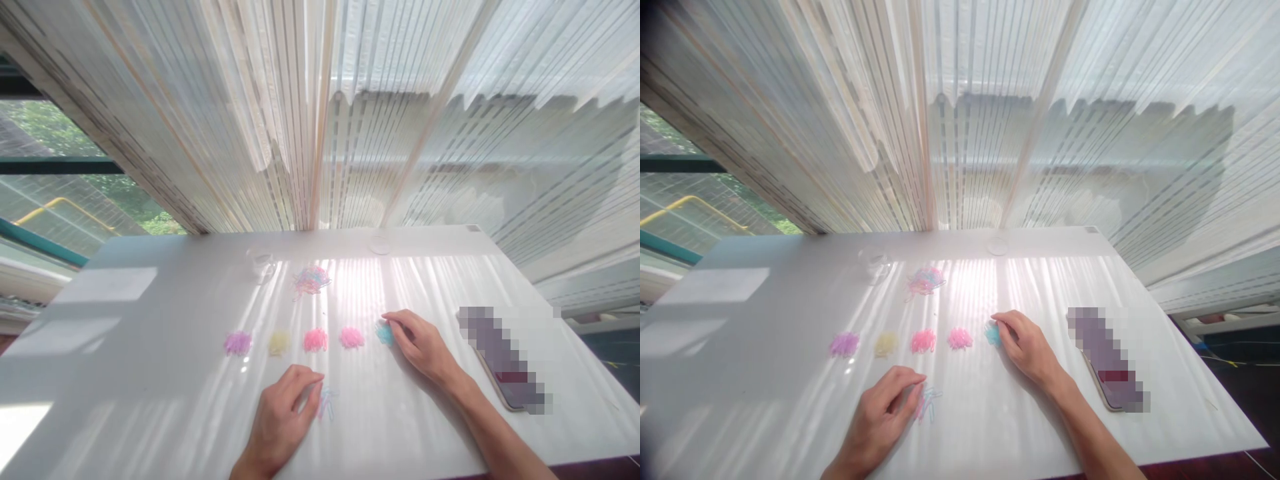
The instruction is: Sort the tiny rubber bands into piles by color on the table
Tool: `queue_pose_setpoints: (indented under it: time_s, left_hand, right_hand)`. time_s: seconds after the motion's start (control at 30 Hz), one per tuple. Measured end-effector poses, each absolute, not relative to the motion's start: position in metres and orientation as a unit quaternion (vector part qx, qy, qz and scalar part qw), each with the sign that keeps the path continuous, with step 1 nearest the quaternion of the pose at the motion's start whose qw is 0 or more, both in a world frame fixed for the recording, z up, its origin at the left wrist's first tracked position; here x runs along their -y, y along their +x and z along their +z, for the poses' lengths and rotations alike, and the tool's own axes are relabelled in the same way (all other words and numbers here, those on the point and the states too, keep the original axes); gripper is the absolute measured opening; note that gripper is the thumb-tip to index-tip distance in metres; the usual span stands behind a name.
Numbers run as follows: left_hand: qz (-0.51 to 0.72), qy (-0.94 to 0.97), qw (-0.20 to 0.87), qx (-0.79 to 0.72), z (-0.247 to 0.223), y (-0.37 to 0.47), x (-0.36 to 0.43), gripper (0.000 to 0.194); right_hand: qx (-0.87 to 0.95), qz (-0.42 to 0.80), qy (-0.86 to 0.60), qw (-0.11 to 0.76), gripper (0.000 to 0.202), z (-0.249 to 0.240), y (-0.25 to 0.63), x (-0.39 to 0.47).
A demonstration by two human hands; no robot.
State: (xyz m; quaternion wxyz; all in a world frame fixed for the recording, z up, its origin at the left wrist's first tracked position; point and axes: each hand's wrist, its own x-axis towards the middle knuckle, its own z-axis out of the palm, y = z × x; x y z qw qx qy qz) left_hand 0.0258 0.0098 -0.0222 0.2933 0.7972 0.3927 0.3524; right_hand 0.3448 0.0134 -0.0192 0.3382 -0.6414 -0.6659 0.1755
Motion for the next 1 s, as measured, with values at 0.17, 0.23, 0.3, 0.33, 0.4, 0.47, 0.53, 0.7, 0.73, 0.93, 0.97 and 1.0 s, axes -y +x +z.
queue_pose_setpoints:
  time_s: [0.17,0.23,0.3,0.33,0.4,0.47,0.53,0.7,0.73,0.93,0.97,1.0]
  left_hand:
    - [0.352,0.794,0.299,-0.395,-0.022,0.027,-0.011,0.014]
    - [0.355,0.785,0.312,-0.400,-0.021,0.027,-0.012,0.014]
    - [0.352,0.772,0.333,-0.411,-0.018,0.026,-0.013,0.016]
    - [0.346,0.768,0.343,-0.416,-0.015,0.024,-0.014,0.017]
    - [0.319,0.770,0.359,-0.421,-0.009,0.020,-0.016,0.019]
    - [0.283,0.788,0.359,-0.413,-0.001,0.013,-0.018,0.019]
    - [0.249,0.805,0.351,-0.408,0.005,0.008,-0.019,0.020]
    - [0.198,0.839,0.319,-0.394,0.014,0.003,-0.018,0.018]
    - [0.195,0.844,0.310,-0.393,0.015,0.003,-0.017,0.017]
    - [0.193,0.855,0.258,-0.406,0.009,0.006,-0.016,0.018]
    - [0.191,0.857,0.253,-0.406,0.008,0.006,-0.016,0.019]
    - [0.192,0.858,0.250,-0.405,0.008,0.006,-0.017,0.020]
  right_hand:
    - [0.664,0.187,-0.657,0.303,0.030,-0.008,0.349,-0.019]
    - [0.674,0.216,-0.651,0.274,0.030,0.000,0.351,-0.029]
    - [0.677,0.226,-0.646,0.271,0.029,0.006,0.352,-0.042]
    - [0.679,0.228,-0.639,0.280,0.028,0.007,0.352,-0.049]
    - [0.677,0.228,-0.628,0.307,0.029,0.006,0.350,-0.062]
    - [0.673,0.231,-0.623,0.324,0.033,0.002,0.349,-0.071]
    - [0.664,0.237,-0.623,0.339,0.037,-0.003,0.348,-0.075]
    - [0.633,0.239,-0.636,0.371,0.039,-0.008,0.347,-0.071]
    - [0.629,0.239,-0.637,0.375,0.039,-0.008,0.347,-0.069]
    - [0.637,0.229,-0.627,0.387,0.037,-0.006,0.343,-0.063]
    - [0.646,0.217,-0.618,0.392,0.036,-0.005,0.341,-0.062]
    - [0.659,0.202,-0.605,0.399,0.035,-0.004,0.338,-0.061]
